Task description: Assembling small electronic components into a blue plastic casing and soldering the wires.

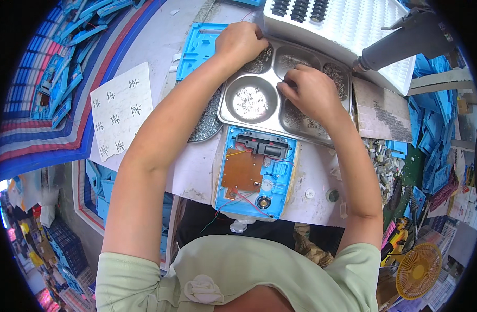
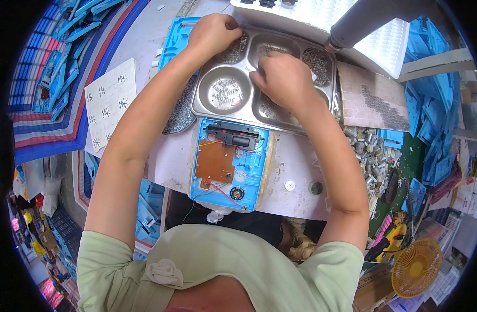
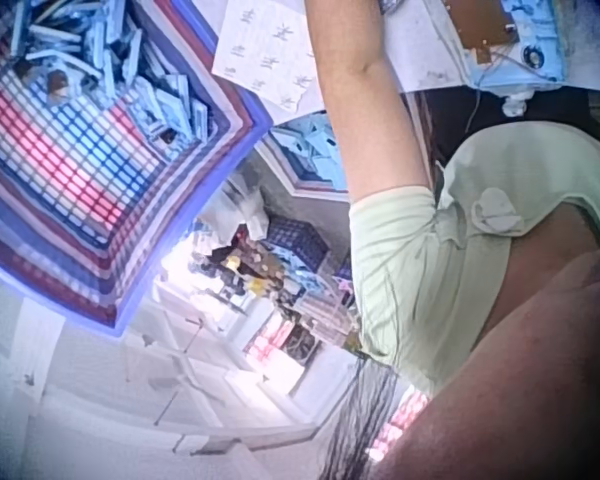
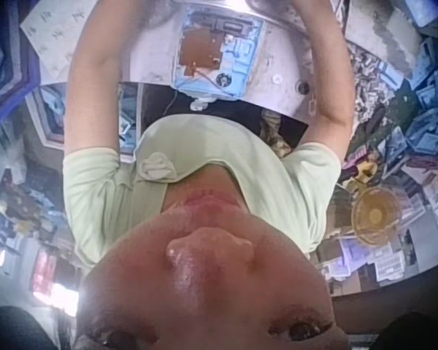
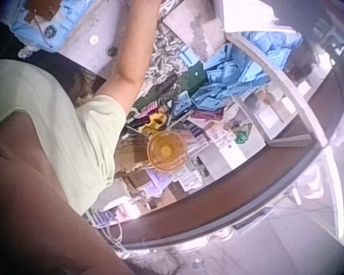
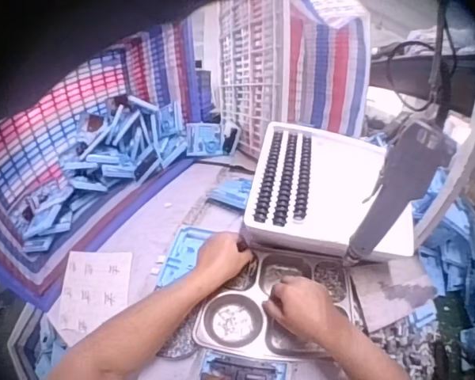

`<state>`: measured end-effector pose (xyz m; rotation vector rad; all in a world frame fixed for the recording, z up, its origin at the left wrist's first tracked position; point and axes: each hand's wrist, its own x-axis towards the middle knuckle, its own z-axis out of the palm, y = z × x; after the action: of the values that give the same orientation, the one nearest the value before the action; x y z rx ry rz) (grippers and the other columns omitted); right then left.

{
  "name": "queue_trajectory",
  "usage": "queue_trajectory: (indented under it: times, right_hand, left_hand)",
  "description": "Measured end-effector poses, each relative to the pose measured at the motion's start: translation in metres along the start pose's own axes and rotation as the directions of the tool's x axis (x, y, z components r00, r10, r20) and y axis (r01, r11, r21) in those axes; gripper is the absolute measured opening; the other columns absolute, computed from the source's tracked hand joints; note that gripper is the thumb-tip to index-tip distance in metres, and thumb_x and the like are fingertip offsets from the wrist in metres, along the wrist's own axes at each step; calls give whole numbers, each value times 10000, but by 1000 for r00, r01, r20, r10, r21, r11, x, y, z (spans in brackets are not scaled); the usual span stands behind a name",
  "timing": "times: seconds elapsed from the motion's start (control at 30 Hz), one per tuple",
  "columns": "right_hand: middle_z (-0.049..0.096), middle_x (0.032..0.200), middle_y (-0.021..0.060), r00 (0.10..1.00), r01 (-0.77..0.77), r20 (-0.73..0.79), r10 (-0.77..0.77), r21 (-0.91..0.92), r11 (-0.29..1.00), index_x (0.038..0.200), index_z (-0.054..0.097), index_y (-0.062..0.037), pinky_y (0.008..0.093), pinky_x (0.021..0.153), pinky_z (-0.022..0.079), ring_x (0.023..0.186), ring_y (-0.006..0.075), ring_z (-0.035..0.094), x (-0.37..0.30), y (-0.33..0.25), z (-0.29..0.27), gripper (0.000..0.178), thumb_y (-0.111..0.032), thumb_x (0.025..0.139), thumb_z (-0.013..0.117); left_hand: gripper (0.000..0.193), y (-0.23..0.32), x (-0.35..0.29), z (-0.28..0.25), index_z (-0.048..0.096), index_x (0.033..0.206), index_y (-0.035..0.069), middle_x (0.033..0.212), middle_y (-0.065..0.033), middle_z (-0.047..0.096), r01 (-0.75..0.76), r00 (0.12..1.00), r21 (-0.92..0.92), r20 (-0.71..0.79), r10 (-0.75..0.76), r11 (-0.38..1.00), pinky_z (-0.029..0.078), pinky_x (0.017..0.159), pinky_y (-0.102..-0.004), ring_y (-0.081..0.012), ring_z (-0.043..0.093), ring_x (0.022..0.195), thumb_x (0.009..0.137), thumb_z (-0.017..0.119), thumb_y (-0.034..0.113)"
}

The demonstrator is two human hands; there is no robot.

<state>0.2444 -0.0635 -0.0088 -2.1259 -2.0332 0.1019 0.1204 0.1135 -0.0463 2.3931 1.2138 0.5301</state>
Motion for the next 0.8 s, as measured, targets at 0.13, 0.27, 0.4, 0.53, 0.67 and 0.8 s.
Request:
queue_trajectory:
  times: [0.13,0.27,0.4,0.53,0.67,0.8]
  right_hand:
    - [687,931,120,992,100,75,-97,-40,994,898,707,-47,445,840,559,949,317,675,3,5,-4,170,-205,849,671]
    - [676,960,112,988,133,88,-127,-67,989,943,688,-53,439,846,558,978,313,665,0,10,-3,156,-107,798,675]
    - [669,964,108,985,167,48,-163,-90,982,938,677,-60,435,833,559,978,311,660,2,9,3,172,-69,767,680]
    - [667,955,99,984,176,31,-174,-80,981,921,677,-63,432,827,559,977,309,657,0,13,2,158,-74,764,692]
    - [693,929,111,974,209,-104,-202,67,976,927,689,-53,430,792,551,881,317,667,1,17,2,163,-111,777,715]
    - [686,782,106,988,33,-142,68,609,793,891,697,-27,366,672,529,675,220,641,7,1,-9,248,-276,897,689]
  left_hand:
    - [385,8,13,-7,777,1000,70,914,-156,752,106,993,-27,63,-104,994,553,800,-395,-292,726,872,795,730,392]
    - [393,7,41,3,781,1047,142,1073,-131,744,121,986,18,116,-122,993,556,889,-418,-311,701,1028,781,729,427]
    - [381,-21,75,14,782,1024,122,1045,-140,745,15,987,131,156,-35,991,554,864,-412,-302,706,994,795,722,420]
    - [389,-47,75,0,768,1003,71,920,-134,738,262,952,-205,217,-218,943,545,770,-366,-240,701,863,806,731,405]
    - [261,-39,22,-32,718,1046,113,977,18,707,99,993,-585,109,-44,805,477,852,-300,-108,612,848,919,679,339]
    - [223,-21,-21,-45,690,1028,71,1042,-30,702,-32,973,-798,113,201,602,461,916,-279,-100,613,942,984,612,275]
